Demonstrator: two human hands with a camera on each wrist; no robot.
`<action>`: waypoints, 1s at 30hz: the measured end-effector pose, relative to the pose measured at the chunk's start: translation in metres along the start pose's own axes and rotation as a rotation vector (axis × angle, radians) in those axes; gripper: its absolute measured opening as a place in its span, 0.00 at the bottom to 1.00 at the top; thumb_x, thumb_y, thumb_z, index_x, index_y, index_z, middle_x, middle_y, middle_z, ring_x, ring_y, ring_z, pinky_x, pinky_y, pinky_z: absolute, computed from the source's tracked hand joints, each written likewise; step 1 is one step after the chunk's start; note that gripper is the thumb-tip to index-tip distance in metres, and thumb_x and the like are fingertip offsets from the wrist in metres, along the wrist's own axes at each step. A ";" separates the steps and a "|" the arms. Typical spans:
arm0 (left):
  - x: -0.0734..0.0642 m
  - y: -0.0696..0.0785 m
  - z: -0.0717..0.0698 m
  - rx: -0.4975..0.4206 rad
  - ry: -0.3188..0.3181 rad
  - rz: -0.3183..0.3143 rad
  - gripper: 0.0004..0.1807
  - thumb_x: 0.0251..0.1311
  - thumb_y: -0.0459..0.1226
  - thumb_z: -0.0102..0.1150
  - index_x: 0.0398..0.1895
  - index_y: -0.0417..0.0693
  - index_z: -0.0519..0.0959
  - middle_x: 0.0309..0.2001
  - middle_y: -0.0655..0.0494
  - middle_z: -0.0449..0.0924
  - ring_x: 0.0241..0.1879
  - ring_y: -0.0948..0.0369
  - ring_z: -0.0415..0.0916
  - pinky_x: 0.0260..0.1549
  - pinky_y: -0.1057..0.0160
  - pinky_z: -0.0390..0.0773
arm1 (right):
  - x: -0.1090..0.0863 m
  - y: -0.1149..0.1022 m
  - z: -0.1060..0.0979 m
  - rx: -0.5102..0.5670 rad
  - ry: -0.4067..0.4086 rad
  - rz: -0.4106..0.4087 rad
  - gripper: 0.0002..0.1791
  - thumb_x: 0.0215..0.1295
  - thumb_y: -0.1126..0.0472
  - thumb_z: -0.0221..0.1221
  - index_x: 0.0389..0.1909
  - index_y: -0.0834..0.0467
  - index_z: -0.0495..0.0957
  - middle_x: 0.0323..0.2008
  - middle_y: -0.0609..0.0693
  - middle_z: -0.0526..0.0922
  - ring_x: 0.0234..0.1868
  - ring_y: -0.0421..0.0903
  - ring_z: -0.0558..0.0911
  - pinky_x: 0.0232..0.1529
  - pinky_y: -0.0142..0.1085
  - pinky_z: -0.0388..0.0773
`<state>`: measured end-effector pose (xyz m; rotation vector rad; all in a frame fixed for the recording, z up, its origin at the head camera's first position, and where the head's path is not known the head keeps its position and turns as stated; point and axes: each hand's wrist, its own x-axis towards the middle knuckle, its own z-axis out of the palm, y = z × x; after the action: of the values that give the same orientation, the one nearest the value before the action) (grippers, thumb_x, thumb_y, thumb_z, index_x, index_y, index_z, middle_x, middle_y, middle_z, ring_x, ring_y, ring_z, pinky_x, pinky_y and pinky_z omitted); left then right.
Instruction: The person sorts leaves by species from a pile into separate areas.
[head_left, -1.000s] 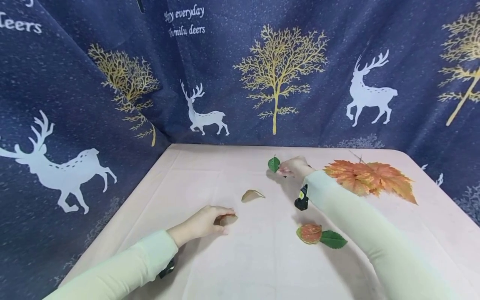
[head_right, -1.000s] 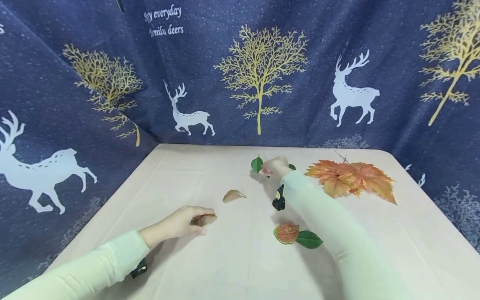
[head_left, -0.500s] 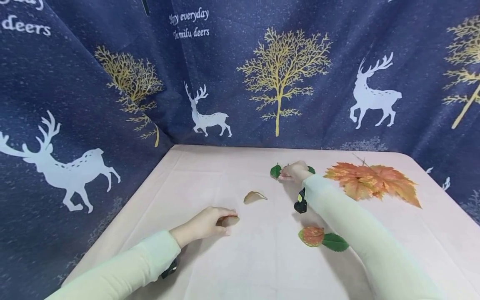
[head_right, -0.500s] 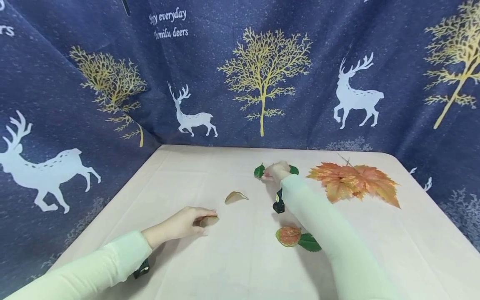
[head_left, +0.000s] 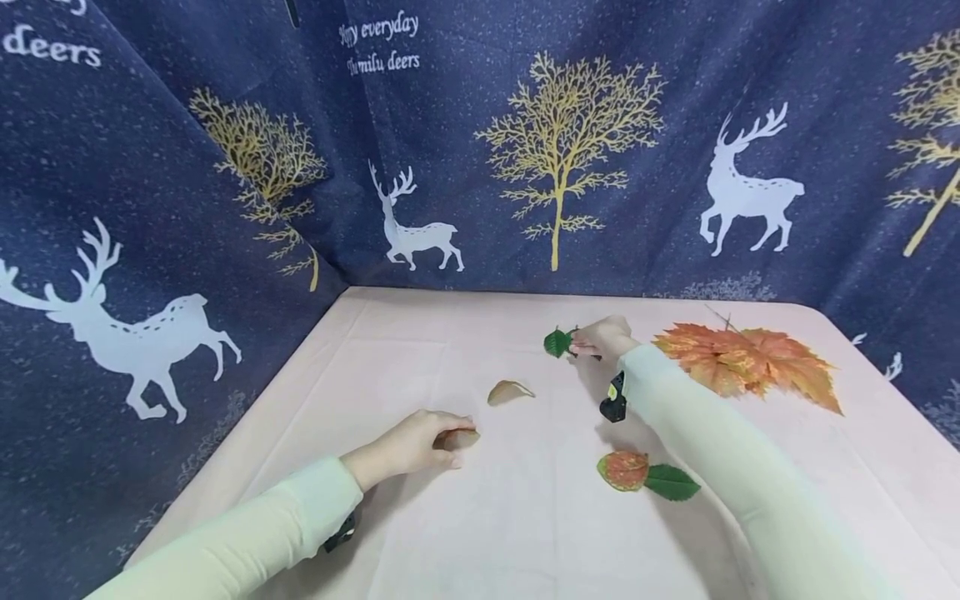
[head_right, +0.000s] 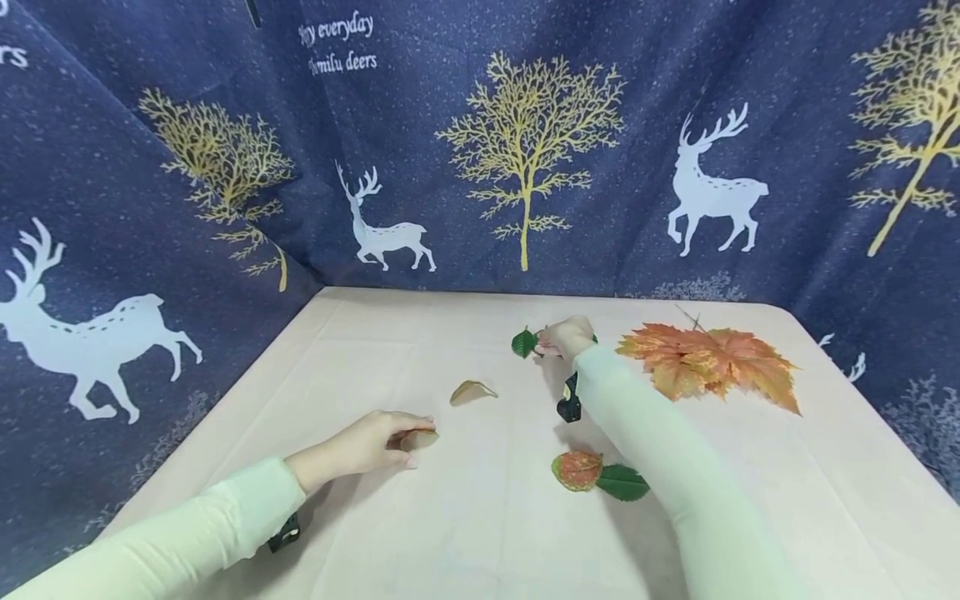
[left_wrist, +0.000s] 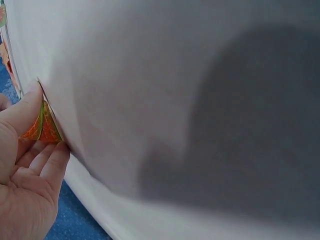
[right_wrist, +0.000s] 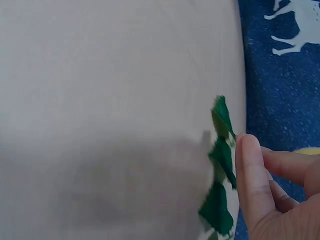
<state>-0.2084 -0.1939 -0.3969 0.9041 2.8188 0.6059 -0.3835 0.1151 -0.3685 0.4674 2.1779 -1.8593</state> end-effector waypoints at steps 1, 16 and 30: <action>0.000 0.000 0.000 0.001 -0.001 0.000 0.28 0.56 0.38 0.69 0.61 0.42 0.75 0.63 0.47 0.75 0.61 0.51 0.74 0.60 0.52 0.75 | 0.000 -0.001 -0.003 0.008 -0.013 -0.002 0.25 0.62 0.73 0.59 0.61 0.72 0.69 0.41 0.65 0.85 0.26 0.41 0.86 0.51 0.36 0.82; 0.001 -0.001 -0.001 -0.020 -0.007 -0.005 0.29 0.55 0.38 0.69 0.62 0.42 0.75 0.63 0.47 0.74 0.62 0.49 0.73 0.60 0.52 0.75 | -0.018 -0.020 -0.054 -0.040 -0.105 -0.080 0.26 0.63 0.73 0.56 0.63 0.72 0.67 0.46 0.62 0.85 0.26 0.37 0.86 0.65 0.45 0.71; 0.002 -0.002 0.000 -0.013 -0.006 0.001 0.29 0.55 0.38 0.69 0.61 0.42 0.75 0.63 0.46 0.74 0.62 0.49 0.73 0.61 0.51 0.74 | -0.038 -0.022 -0.079 -0.114 -0.175 -0.108 0.28 0.64 0.73 0.55 0.65 0.75 0.63 0.27 0.48 0.85 0.31 0.41 0.86 0.54 0.37 0.81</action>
<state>-0.2111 -0.1937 -0.3980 0.9030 2.8058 0.6203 -0.3556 0.1869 -0.3213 0.1606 2.2143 -1.7434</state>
